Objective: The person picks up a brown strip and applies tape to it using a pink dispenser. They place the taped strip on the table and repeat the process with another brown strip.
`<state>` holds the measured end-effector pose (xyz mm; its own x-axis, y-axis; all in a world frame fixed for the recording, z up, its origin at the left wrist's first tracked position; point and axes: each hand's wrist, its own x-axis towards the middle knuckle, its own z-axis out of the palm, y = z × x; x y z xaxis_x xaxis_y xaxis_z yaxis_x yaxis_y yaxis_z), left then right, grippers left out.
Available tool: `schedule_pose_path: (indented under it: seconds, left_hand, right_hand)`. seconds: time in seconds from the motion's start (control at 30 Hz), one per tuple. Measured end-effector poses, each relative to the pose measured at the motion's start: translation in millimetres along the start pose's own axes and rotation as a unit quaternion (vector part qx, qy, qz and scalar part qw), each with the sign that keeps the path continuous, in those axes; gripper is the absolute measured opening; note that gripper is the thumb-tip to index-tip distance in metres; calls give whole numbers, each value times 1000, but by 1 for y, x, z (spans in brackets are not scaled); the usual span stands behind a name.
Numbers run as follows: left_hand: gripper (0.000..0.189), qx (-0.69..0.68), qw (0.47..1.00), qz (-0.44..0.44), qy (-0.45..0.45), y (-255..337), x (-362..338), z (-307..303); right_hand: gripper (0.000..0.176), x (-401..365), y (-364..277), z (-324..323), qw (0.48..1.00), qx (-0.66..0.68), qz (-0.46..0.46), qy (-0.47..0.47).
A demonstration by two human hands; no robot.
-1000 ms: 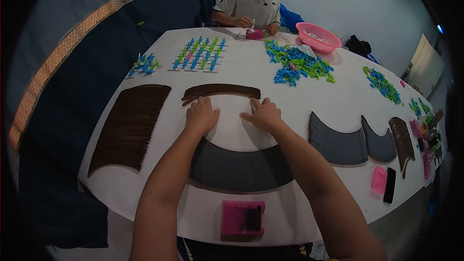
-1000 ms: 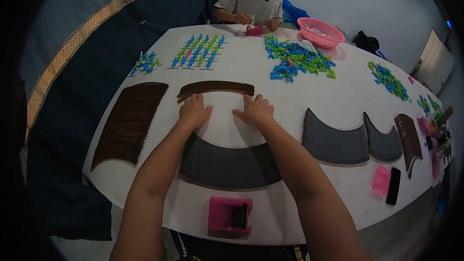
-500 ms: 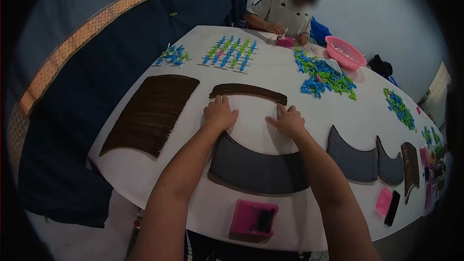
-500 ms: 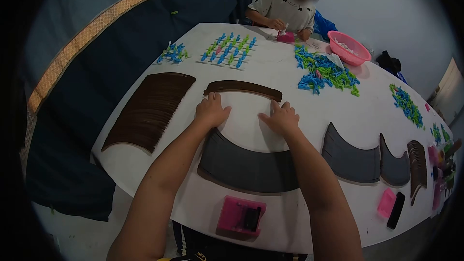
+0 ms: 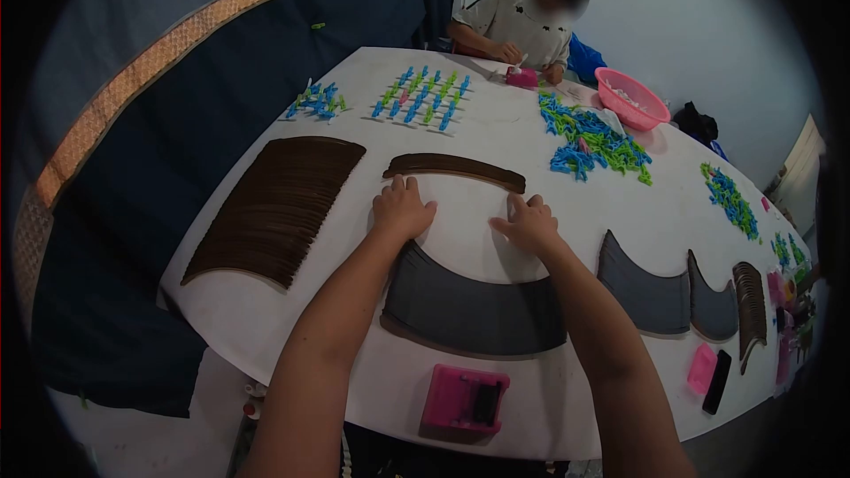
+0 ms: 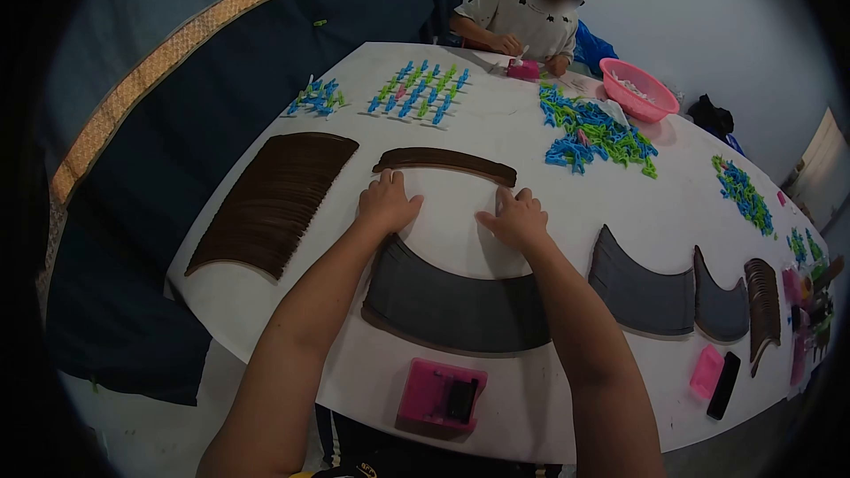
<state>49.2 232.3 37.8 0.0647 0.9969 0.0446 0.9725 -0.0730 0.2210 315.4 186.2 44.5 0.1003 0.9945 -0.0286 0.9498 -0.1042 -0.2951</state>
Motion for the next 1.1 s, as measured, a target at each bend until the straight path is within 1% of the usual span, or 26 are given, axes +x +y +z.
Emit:
schedule_pose_path:
  seconds: [0.07,0.1,0.13,0.17,0.23,0.3,0.33,0.37,0.4,0.43,0.47,0.5,0.57,0.6,0.67,0.7,0.77,0.87,0.9,0.97,1.0,1.07,1.1]
  left_hand:
    - [78,-1,1000,7,4,-2,-1,2]
    - [77,-2,1000,12,6,-4,-1,3]
    - [77,-2,1000,12,7,-7,-1,4]
    - [73,-12,1000,21,12,-10,0,6]
    - [70,-23,999,29,19,-18,-1,8]
    - [59,-98,993,59,13,-29,-3,5]
    - [59,-99,993,62,16,-34,-6,4]
    - [53,-142,987,60,43,-38,-12,4]
    - [46,-184,979,59,69,-41,-19,4]
    - [46,-183,978,67,70,-42,-32,-1]
    - [39,-229,967,74,87,-44,-46,-6]
    - [32,-273,953,83,101,-44,-64,-13]
    - [27,-309,941,84,106,-39,-102,-29]
    - [27,-304,942,96,103,-37,-121,-32]
    - [25,-346,932,74,77,-35,-155,-38]
    - [25,-342,933,82,75,-34,-170,-42]
    - [24,-329,937,102,54,-31,-200,-49]
    - [23,-322,939,114,38,-26,-231,-60]
    - [23,-323,939,114,39,-25,-238,-63]
    - [23,-299,941,149,49,-19,-249,-70]
    - [23,-301,941,149,51,-15,-254,-74]
    - [19,-296,937,173,61,-7,-262,-79]
    - [19,-298,937,172,62,-2,-266,-82]
  right_hand:
    - [67,-3,11,-8,998,17,-39,-47]
    - [67,-13,18,-12,998,16,-39,-46]
    - [57,-35,25,-18,990,105,-89,-15]
    - [47,-59,28,-26,972,191,-139,16]
    - [35,-120,22,-58,960,224,-169,-1]
    - [27,-166,46,-51,938,193,-283,56]
    - [26,-186,55,-45,933,160,-313,82]
    - [25,-205,63,-39,925,127,-342,108]
    - [25,-221,68,-33,925,125,-340,113]
    - [23,-235,72,-26,928,94,-340,121]
    - [22,-243,74,-23,929,63,-339,130]
    - [22,-245,77,-18,930,65,-332,140]
    - [26,-241,84,0,911,35,-355,206]
    - [26,-241,85,1,913,37,-346,214]
    - [19,-238,86,-1,903,28,-369,218]
    - [19,-238,87,0,904,30,-363,224]
    - [11,-239,91,2,900,-3,-375,223]
    - [7,-241,94,2,895,-12,-382,232]
    - [7,-241,94,3,894,-13,-383,232]
    - [6,-241,95,3,890,-1,-386,241]
    - [6,-241,94,2,889,-2,-388,242]
    - [6,-241,94,2,891,-2,-388,235]
    - [6,-242,94,1,891,-4,-389,234]
